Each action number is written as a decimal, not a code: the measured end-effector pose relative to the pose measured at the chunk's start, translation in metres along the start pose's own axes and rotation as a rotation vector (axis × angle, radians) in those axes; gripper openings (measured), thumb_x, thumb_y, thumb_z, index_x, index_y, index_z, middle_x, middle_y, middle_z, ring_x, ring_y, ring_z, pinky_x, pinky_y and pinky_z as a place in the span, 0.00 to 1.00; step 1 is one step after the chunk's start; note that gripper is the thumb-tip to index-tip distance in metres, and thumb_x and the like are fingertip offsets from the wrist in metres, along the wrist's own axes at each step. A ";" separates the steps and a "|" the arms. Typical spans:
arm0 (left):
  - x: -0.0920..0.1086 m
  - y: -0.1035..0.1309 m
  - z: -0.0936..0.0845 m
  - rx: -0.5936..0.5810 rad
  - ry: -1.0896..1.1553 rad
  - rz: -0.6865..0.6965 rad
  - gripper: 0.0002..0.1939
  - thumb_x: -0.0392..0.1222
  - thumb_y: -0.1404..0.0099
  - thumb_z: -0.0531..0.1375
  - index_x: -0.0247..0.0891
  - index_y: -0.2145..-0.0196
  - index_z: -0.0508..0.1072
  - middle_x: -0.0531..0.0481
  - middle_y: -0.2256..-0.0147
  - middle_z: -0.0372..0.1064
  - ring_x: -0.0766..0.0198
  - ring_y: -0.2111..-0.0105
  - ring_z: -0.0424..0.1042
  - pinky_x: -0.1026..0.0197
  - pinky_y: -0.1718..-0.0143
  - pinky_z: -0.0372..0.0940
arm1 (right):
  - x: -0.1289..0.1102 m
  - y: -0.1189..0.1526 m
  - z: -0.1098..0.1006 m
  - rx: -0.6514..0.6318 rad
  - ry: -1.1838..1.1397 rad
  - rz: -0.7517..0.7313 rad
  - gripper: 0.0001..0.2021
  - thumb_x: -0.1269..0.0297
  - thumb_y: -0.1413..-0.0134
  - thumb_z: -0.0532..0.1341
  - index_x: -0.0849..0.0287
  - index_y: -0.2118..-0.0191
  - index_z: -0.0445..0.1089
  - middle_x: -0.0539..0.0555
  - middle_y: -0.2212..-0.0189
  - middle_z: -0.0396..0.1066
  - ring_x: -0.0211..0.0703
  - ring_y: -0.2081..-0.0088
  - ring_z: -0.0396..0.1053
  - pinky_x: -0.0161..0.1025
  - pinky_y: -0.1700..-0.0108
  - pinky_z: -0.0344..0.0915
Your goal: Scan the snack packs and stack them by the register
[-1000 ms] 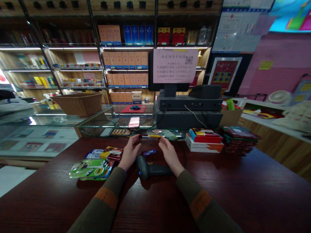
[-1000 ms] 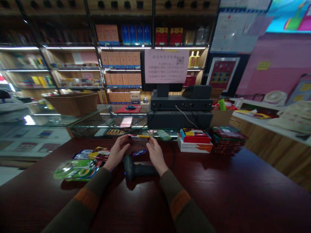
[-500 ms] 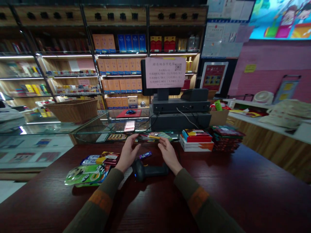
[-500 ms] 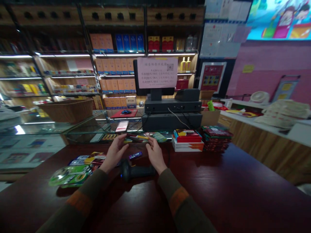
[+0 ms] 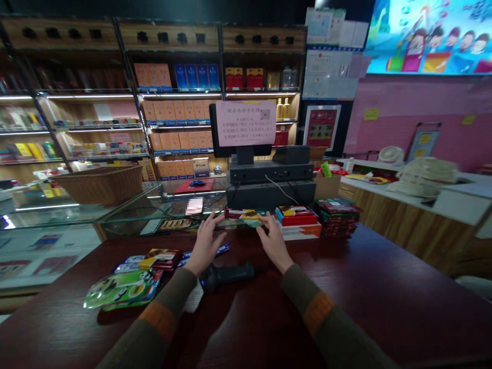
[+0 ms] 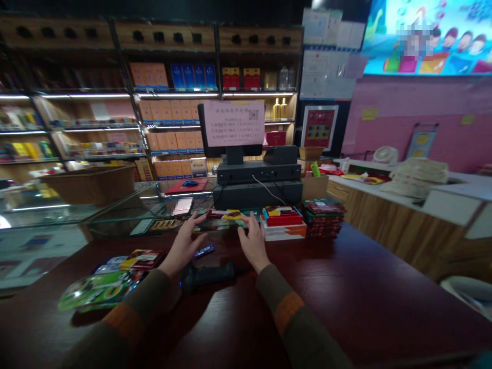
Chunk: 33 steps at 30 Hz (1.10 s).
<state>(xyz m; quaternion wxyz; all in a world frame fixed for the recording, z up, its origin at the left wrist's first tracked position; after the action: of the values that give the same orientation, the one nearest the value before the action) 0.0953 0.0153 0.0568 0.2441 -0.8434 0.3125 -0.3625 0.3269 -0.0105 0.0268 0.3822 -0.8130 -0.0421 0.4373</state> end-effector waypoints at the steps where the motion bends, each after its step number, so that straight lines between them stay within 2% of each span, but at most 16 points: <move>1: 0.004 -0.003 0.004 -0.014 -0.001 0.007 0.24 0.38 0.33 0.57 0.45 0.40 0.63 0.45 0.36 0.62 0.55 0.30 0.49 0.39 0.31 0.44 | 0.003 -0.001 -0.005 0.013 0.022 0.010 0.16 0.64 0.41 0.55 0.56 0.49 0.67 0.60 0.43 0.72 0.55 0.32 0.54 0.68 0.32 0.42; 4: 0.015 -0.011 0.017 -0.063 -0.002 0.028 0.24 0.37 0.33 0.56 0.45 0.40 0.62 0.46 0.35 0.62 0.55 0.29 0.46 0.37 0.31 0.42 | 0.012 -0.004 -0.023 0.033 0.063 0.017 0.15 0.64 0.41 0.54 0.55 0.50 0.68 0.59 0.42 0.71 0.55 0.30 0.51 0.70 0.32 0.37; 11: 0.041 -0.032 0.052 -0.152 0.036 0.093 0.27 0.36 0.34 0.57 0.45 0.38 0.60 0.45 0.34 0.58 0.54 0.28 0.43 0.36 0.31 0.40 | 0.037 -0.016 -0.068 0.091 0.144 0.014 0.16 0.63 0.41 0.53 0.56 0.49 0.68 0.61 0.42 0.70 0.55 0.31 0.52 0.69 0.32 0.38; 20: 0.070 -0.054 0.103 -0.205 0.131 0.086 0.30 0.34 0.36 0.58 0.46 0.38 0.60 0.46 0.34 0.58 0.53 0.28 0.42 0.35 0.31 0.40 | 0.065 -0.033 -0.119 0.123 0.260 -0.002 0.15 0.64 0.43 0.53 0.55 0.52 0.68 0.60 0.44 0.72 0.57 0.32 0.54 0.73 0.34 0.38; 28: 0.078 -0.063 0.151 -0.243 0.221 0.051 0.31 0.33 0.36 0.58 0.45 0.37 0.59 0.46 0.33 0.57 0.53 0.28 0.41 0.35 0.30 0.38 | 0.090 -0.042 -0.146 0.116 0.429 0.013 0.13 0.67 0.43 0.53 0.55 0.54 0.69 0.60 0.43 0.71 0.57 0.32 0.54 0.74 0.35 0.37; 33: 0.076 -0.070 0.172 -0.235 0.253 0.041 0.32 0.32 0.37 0.59 0.45 0.37 0.59 0.44 0.33 0.57 0.52 0.28 0.42 0.35 0.30 0.39 | 0.098 -0.049 -0.154 0.065 0.591 -0.018 0.13 0.67 0.41 0.52 0.56 0.54 0.69 0.63 0.43 0.70 0.54 0.32 0.54 0.74 0.34 0.38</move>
<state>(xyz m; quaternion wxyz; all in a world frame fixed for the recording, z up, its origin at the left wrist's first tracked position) 0.2927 0.0421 0.0301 0.1100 -0.8073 0.3981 -0.4214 0.5147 -0.0271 0.0424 0.4076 -0.8920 0.0777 0.1793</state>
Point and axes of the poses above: each hand's wrist, its own y-axis away from the middle knuckle, its own z-axis out of the palm, x = y × z, the point moved 3 cm from there along -y, towards the middle knuckle
